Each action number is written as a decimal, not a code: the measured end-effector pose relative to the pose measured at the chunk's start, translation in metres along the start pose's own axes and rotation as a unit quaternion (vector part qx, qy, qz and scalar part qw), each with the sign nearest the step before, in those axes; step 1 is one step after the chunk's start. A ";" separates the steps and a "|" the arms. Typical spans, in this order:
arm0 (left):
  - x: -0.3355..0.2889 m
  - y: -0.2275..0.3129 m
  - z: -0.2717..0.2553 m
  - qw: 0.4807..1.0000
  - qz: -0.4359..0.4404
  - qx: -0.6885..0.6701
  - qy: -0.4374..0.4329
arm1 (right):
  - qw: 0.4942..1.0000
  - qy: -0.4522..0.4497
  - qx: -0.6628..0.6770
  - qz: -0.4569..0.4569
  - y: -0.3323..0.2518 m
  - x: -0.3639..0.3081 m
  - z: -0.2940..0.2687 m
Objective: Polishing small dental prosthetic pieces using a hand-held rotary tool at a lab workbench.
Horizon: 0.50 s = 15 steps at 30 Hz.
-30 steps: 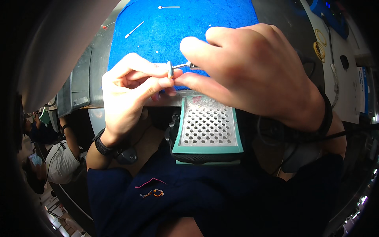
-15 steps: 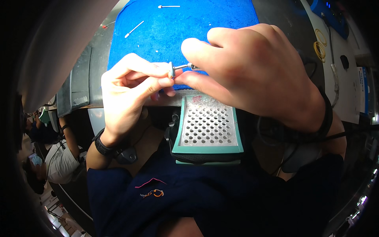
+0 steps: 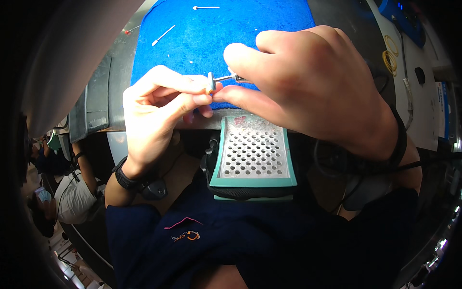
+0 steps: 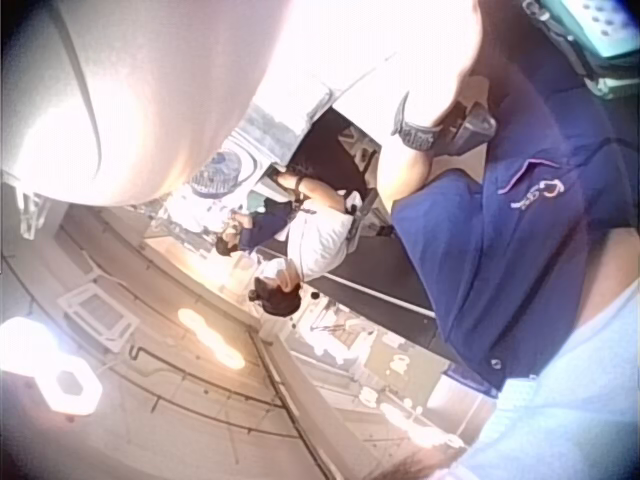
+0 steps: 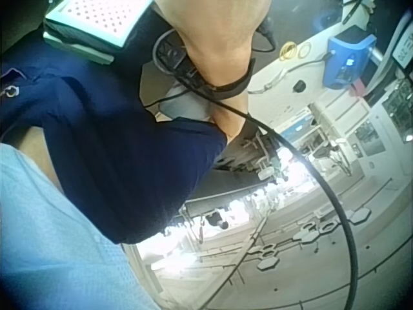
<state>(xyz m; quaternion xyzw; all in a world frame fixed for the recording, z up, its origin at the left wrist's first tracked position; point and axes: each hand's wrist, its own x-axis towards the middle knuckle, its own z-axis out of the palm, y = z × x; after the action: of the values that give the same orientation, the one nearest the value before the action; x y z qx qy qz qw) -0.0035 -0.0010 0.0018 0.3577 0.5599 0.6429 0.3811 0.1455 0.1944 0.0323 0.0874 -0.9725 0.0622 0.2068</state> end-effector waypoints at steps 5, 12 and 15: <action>-0.001 -0.002 0.000 1.000 -0.011 -0.007 0.002 | 1.000 -0.007 0.002 0.001 -0.002 0.001 0.000; -0.002 0.000 0.001 0.999 -0.031 -0.018 0.011 | 1.000 -0.007 -0.005 0.004 -0.004 -0.001 0.001; -0.002 -0.003 0.001 1.000 -0.015 -0.022 0.012 | 1.000 -0.006 -0.006 -0.003 -0.005 -0.001 0.001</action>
<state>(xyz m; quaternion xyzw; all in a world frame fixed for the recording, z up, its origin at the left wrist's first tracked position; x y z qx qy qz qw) -0.0013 -0.0014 -0.0010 0.3329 0.5554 0.6533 0.3922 0.1467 0.1899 0.0313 0.0894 -0.9738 0.0548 0.2020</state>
